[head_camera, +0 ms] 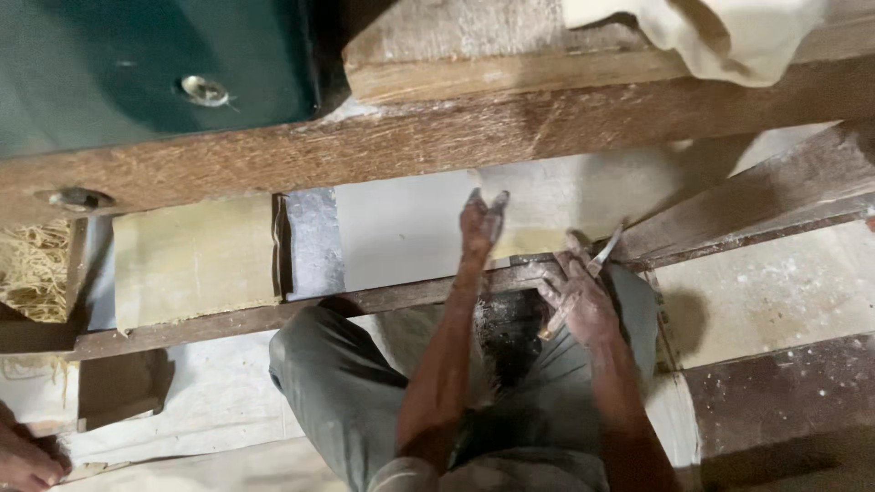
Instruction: The person cuts sheets of dough into rectangles and stacks them onto a pile.
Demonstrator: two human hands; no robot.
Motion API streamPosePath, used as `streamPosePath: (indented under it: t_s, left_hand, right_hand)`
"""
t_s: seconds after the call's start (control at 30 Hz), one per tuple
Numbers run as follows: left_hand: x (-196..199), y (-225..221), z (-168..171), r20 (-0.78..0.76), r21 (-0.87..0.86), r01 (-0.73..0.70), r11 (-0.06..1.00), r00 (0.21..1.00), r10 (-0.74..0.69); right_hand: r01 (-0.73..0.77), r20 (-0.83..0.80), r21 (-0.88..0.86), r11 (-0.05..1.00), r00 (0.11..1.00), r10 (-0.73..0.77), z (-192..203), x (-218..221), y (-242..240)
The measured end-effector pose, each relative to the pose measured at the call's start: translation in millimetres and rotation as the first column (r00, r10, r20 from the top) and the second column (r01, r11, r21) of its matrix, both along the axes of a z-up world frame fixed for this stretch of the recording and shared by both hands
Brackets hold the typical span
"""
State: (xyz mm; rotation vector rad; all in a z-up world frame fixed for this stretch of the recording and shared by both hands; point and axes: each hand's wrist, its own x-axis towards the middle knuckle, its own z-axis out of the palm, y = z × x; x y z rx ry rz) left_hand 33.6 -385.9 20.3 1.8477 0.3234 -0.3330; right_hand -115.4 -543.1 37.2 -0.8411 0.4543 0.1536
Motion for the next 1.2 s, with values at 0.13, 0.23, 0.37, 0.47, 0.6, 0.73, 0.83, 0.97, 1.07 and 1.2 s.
streamPosePath:
  t_s: [0.13, 0.23, 0.37, 0.47, 0.6, 0.73, 0.83, 0.97, 1.07, 1.2]
  left_hand:
    - [-4.7, 88.1, 6.6, 0.256, -0.286, -0.061, 0.956, 0.957, 0.138]
    - [-8.2, 163.5, 9.7, 0.216, -0.300, -0.148, 0.942, 0.952, 0.218]
    - [-21.6, 233.1, -21.3, 0.188, 0.308, -0.004, 0.951, 0.981, -0.056]
    - [-19.8, 237.7, -36.5, 0.218, 0.440, 0.035, 0.898, 0.965, -0.145]
    - [-17.6, 241.6, -35.7, 0.300, 0.407, -0.049, 0.912, 0.950, -0.083]
    - [-17.4, 257.5, -37.7, 0.189, 0.469, 0.028, 0.883, 0.973, -0.131]
    - [-10.9, 255.6, -32.8, 0.153, 0.374, 0.016, 0.927, 0.985, -0.078]
    - [-26.1, 253.3, -25.2, 0.237, 0.282, -0.148, 0.948, 0.968, 0.080]
    - [-24.1, 245.1, -26.1, 0.272, 0.345, -0.193, 0.919, 0.957, 0.099]
    - [-20.9, 244.3, -41.0, 0.265, 0.452, -0.217, 0.865, 0.959, 0.102]
  right_hand:
    - [0.185, -0.002, 0.086, 0.979, 0.983, -0.186, 3.2, 29.5, -18.5]
    - [0.259, -0.075, 0.044, 0.965, 0.964, -0.255, -18.3, 44.7, -17.1]
    - [0.201, -0.171, 0.043, 0.979, 0.967, -0.191, -59.9, 37.9, 9.6]
    - [0.172, -0.111, 0.029, 0.985, 0.980, -0.168, -90.7, 36.6, 5.7]
    - [0.138, -0.056, 0.008, 0.990, 0.989, -0.137, -90.8, 44.0, -8.0]
    - [0.090, -0.092, -0.011, 0.996, 0.992, -0.091, -92.9, 34.1, 9.6]
    - [0.078, -0.163, -0.169, 0.983, 0.981, -0.105, -80.2, 45.1, 21.5]
    - [-0.151, -0.227, -0.628, 0.763, 0.974, 0.006, -72.8, 39.7, 14.6]
    - [0.024, -0.075, -0.419, 0.908, 0.995, -0.061, -67.5, 55.7, 19.8]
    - [-0.073, 0.033, -0.116, 0.991, 0.996, 0.077, -61.1, 80.6, 33.6]
